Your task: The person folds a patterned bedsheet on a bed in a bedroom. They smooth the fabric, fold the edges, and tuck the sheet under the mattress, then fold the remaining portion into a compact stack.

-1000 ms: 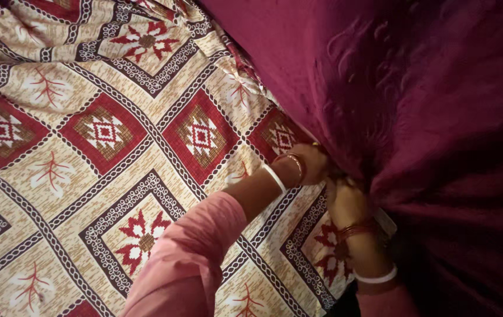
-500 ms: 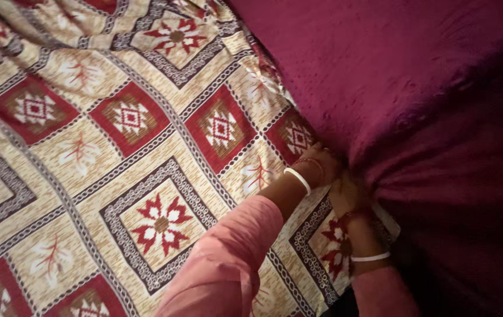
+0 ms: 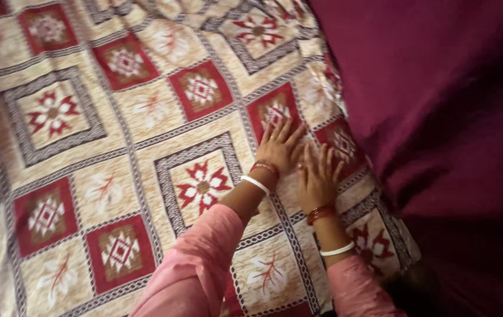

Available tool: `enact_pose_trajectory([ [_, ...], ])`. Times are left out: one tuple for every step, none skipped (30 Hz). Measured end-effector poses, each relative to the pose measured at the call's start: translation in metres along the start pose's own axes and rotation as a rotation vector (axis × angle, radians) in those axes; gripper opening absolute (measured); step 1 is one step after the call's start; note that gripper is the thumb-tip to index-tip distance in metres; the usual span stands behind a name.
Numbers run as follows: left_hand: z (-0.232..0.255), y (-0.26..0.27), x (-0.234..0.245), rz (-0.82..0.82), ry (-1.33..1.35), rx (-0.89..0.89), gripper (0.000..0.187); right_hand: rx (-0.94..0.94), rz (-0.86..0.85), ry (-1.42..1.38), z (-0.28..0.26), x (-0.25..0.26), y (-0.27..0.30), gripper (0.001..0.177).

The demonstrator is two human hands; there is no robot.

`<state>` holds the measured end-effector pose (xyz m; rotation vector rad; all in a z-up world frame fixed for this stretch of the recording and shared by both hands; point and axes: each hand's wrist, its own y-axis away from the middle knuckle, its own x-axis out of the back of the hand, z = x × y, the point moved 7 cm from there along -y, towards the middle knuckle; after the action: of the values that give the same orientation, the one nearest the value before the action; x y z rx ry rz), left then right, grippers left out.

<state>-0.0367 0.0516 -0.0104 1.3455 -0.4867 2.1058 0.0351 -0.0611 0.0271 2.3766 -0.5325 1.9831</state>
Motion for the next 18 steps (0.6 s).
enact_pose_trajectory([
  [-0.013,0.008,0.007,0.044,-0.033,0.029,0.062,0.044,-0.005,-0.067,-0.014,-0.009,-0.003,0.058],
  [-0.024,0.019,0.011,0.079,-0.062,0.056,0.062,0.081,-0.016,-0.131,-0.029,-0.016,-0.003,0.058],
  [-0.036,0.031,0.015,0.114,-0.092,0.082,0.061,0.117,-0.028,-0.195,-0.043,-0.022,-0.002,0.059],
  [-0.051,0.042,0.019,0.112,-0.07,0.126,0.061,0.128,-0.053,-0.133,-0.055,-0.027,-0.002,0.059],
  [-0.069,0.056,0.024,0.111,-0.047,0.17,0.061,0.14,-0.078,-0.071,-0.066,-0.031,-0.001,0.06],
  [-0.088,0.073,0.029,0.109,-0.025,0.215,0.061,0.152,-0.103,-0.01,-0.077,-0.035,0.002,0.06],
  [-0.107,0.092,0.034,0.107,-0.026,0.266,0.062,0.145,-0.113,-0.002,-0.083,-0.035,0.005,0.061],
  [-0.127,0.11,0.04,0.111,-0.028,0.317,0.062,0.142,-0.118,0.005,-0.086,-0.035,0.004,0.062],
  [-0.149,0.129,0.046,0.115,-0.029,0.369,0.062,0.139,-0.123,0.013,-0.09,-0.035,0.003,0.063],
  [-0.17,0.15,0.056,0.161,-0.07,0.389,0.063,0.157,-0.117,0.001,-0.096,-0.034,0.006,0.063],
  [-0.19,0.172,0.066,0.207,-0.111,0.41,0.064,0.174,-0.112,-0.012,-0.103,-0.034,0.011,0.063],
  [-0.209,0.194,0.071,0.181,-0.118,0.456,0.063,0.191,-0.104,-0.024,-0.111,-0.035,0.015,0.063],
  [-0.227,0.217,0.076,0.155,-0.123,0.502,0.062,0.224,-0.13,-0.027,-0.124,-0.04,0.02,0.062],
  [-0.243,0.239,0.08,0.125,-0.127,0.546,0.06,0.254,-0.157,-0.029,-0.138,-0.046,0.028,0.062],
  [-0.253,0.259,0.088,0.177,-0.156,0.545,0.06,0.284,-0.185,-0.031,-0.154,-0.051,0.036,0.061],
  [-0.263,0.28,0.097,0.229,-0.189,0.547,0.059,0.325,-0.195,-0.043,-0.173,-0.056,0.047,0.061],
  [-0.271,0.298,0.104,0.28,-0.223,0.549,0.059,0.366,-0.205,-0.054,-0.194,-0.06,0.059,0.062],
  [-0.28,0.317,0.106,0.282,-0.212,0.576,0.06,0.411,-0.216,-0.07,-0.218,-0.064,0.07,0.063],
])
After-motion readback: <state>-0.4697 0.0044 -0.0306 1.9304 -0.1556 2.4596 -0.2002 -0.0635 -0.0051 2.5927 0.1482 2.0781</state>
